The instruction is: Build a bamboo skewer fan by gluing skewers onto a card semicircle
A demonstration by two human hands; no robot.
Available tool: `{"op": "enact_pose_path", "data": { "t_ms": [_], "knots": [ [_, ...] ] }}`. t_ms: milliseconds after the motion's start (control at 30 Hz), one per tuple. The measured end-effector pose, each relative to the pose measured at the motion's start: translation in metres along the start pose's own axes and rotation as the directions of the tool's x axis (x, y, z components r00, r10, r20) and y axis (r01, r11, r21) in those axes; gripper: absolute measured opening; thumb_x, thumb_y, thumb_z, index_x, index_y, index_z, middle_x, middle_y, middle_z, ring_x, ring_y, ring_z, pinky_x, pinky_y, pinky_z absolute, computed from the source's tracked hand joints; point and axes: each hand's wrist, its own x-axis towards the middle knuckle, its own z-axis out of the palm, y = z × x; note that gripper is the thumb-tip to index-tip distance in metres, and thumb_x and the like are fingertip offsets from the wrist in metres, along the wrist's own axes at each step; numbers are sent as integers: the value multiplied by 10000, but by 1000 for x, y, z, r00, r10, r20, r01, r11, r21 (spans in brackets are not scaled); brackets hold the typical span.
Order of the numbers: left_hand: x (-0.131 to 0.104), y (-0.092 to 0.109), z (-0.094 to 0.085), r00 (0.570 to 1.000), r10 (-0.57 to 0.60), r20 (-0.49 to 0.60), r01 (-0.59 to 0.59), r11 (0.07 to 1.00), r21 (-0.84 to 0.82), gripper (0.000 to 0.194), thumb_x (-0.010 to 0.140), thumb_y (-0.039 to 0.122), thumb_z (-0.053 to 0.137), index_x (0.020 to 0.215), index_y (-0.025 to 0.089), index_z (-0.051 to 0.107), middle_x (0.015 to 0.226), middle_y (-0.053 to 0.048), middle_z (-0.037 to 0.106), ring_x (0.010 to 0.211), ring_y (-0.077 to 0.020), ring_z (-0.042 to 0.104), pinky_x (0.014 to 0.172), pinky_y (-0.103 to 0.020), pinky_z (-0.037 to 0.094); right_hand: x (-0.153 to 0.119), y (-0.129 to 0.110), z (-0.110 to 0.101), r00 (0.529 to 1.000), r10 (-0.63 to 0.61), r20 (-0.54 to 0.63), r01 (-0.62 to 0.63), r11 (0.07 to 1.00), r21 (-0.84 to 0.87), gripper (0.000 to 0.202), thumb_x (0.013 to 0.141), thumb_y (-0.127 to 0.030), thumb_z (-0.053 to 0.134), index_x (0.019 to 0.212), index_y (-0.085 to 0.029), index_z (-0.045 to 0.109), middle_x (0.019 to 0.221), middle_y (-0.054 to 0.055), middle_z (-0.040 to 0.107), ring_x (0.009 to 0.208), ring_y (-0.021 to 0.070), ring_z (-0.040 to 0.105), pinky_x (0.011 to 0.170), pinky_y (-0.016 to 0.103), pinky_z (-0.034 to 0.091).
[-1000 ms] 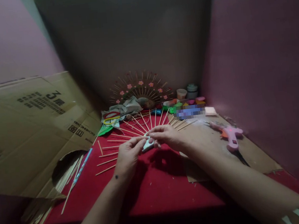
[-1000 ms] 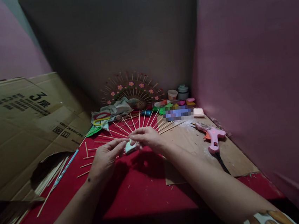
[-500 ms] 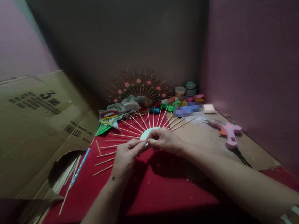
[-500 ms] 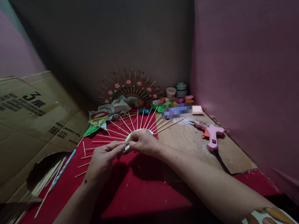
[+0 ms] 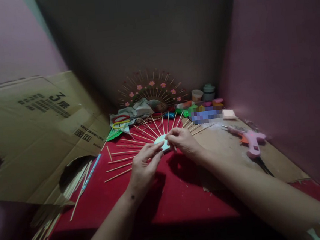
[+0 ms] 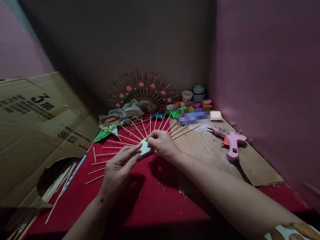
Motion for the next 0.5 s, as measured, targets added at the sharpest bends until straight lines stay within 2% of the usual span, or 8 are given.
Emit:
{"op": "enact_pose_path", "data": {
  "t_ms": [100,200,367,500],
  "knots": [
    [0,-6,-3,988,155,-16,-149,971,185,336,866,153,545,1169,237,662,919,-37,593,838,-129,577,729,-251,488,0,-4,-2,989,56,139,-76,986,147,198,676,-337,648,679,-151,579,583,-19,619,424,81,531,392,204,415],
    [-1,-12,-5,957,290,23,-278,888,366,395,874,104,497,1217,250,627,894,-36,554,812,-132,547,718,-268,493,-1,-5,-3,962,75,264,-145,956,256,255,650,-363,696,708,-124,627,603,6,638,450,96,572,397,204,437],
    [-3,-14,-6,910,400,106,-386,728,566,456,862,51,457,1256,236,594,915,-59,542,827,-162,514,723,-313,483,-2,-7,-9,946,71,315,-176,932,317,227,663,-308,744,710,-102,661,601,21,657,470,96,589,417,196,470],
    [-3,-14,-7,892,434,123,-415,683,601,504,837,20,459,1271,246,582,930,-64,545,834,-172,509,722,-317,479,0,-8,-12,933,78,352,-204,919,337,256,638,-306,789,714,-91,672,612,31,673,497,109,614,435,198,495]
  ]
}}
